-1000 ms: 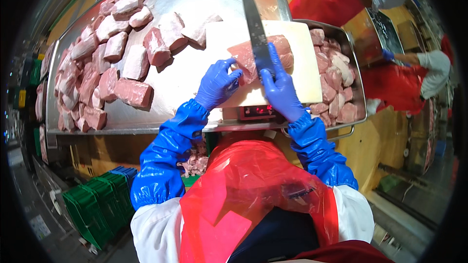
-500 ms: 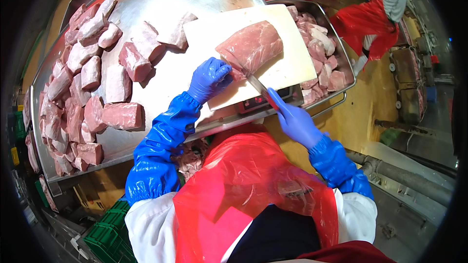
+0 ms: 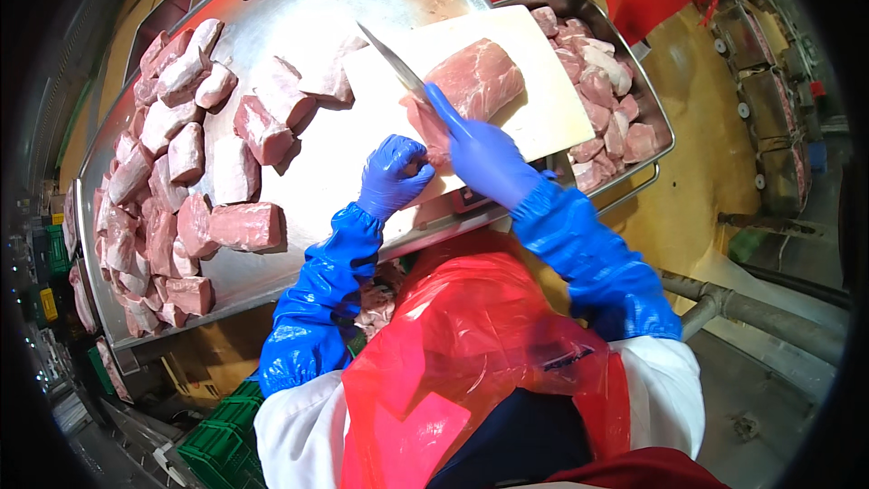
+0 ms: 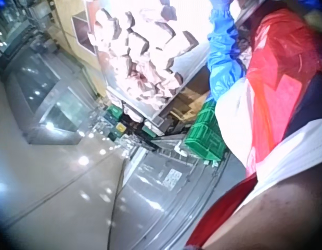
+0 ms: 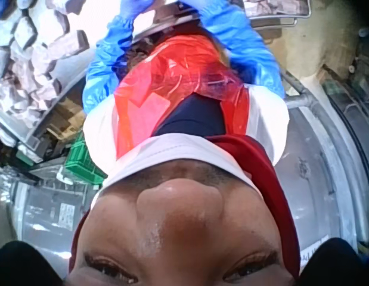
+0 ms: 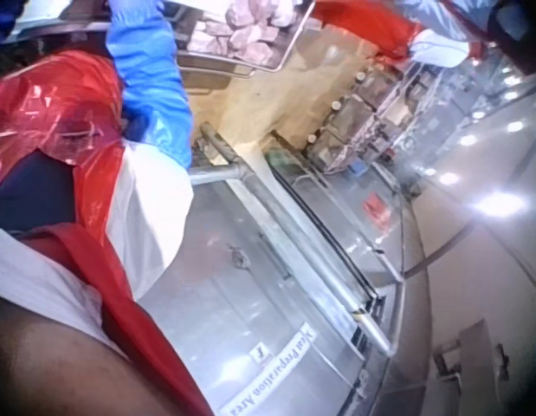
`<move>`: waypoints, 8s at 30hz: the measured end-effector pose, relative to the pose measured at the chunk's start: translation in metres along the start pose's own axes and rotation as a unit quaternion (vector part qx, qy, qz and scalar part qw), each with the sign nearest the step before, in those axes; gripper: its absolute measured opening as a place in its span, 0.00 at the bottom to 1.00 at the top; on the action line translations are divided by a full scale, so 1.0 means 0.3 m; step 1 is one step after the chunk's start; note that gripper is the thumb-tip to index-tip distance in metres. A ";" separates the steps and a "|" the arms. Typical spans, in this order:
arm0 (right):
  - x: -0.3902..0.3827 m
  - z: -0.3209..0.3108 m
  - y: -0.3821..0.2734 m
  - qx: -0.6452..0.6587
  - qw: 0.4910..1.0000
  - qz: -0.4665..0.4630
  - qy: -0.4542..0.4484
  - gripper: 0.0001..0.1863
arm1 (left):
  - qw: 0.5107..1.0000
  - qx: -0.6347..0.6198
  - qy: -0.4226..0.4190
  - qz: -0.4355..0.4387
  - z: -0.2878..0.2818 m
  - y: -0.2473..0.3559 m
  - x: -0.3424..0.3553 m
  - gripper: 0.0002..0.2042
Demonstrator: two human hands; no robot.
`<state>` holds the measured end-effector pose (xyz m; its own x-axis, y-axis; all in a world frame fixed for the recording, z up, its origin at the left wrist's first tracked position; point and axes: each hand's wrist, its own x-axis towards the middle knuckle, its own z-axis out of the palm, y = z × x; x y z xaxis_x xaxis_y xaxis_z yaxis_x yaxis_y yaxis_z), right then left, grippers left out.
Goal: The person cuts large pieces of raw meat into smaller portions using a knife on a cutting board placed on a digital scale. The cut pieces are moved to a metal tray on the left side of the workspace.
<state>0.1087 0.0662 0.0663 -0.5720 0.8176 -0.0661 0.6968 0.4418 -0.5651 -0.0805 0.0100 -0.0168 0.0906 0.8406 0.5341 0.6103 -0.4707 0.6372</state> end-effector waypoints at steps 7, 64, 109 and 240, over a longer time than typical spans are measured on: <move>-0.482 -0.162 0.118 -0.154 0.971 0.059 -0.172 0.47 | 0.979 -0.051 0.068 -0.186 -0.039 -0.166 0.004 0.08; -0.436 -0.463 0.518 0.084 0.996 0.034 -0.026 0.34 | 0.854 0.081 0.351 -0.375 -0.103 0.150 -0.361 0.11; -0.044 -0.302 0.553 -0.026 0.956 -0.200 -0.215 0.41 | 0.916 0.290 0.233 -0.150 0.382 0.223 0.091 0.13; -0.050 -0.257 0.178 0.429 0.842 -0.020 -0.327 0.39 | 0.442 -0.770 0.314 -0.337 -0.072 0.290 0.140 0.27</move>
<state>0.1880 0.1059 0.1006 -0.8992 0.3069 -0.3118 0.2614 -0.1947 -0.9454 -0.0405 -0.0013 0.0731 -0.2351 0.9166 -0.3235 -0.9702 -0.2015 0.1343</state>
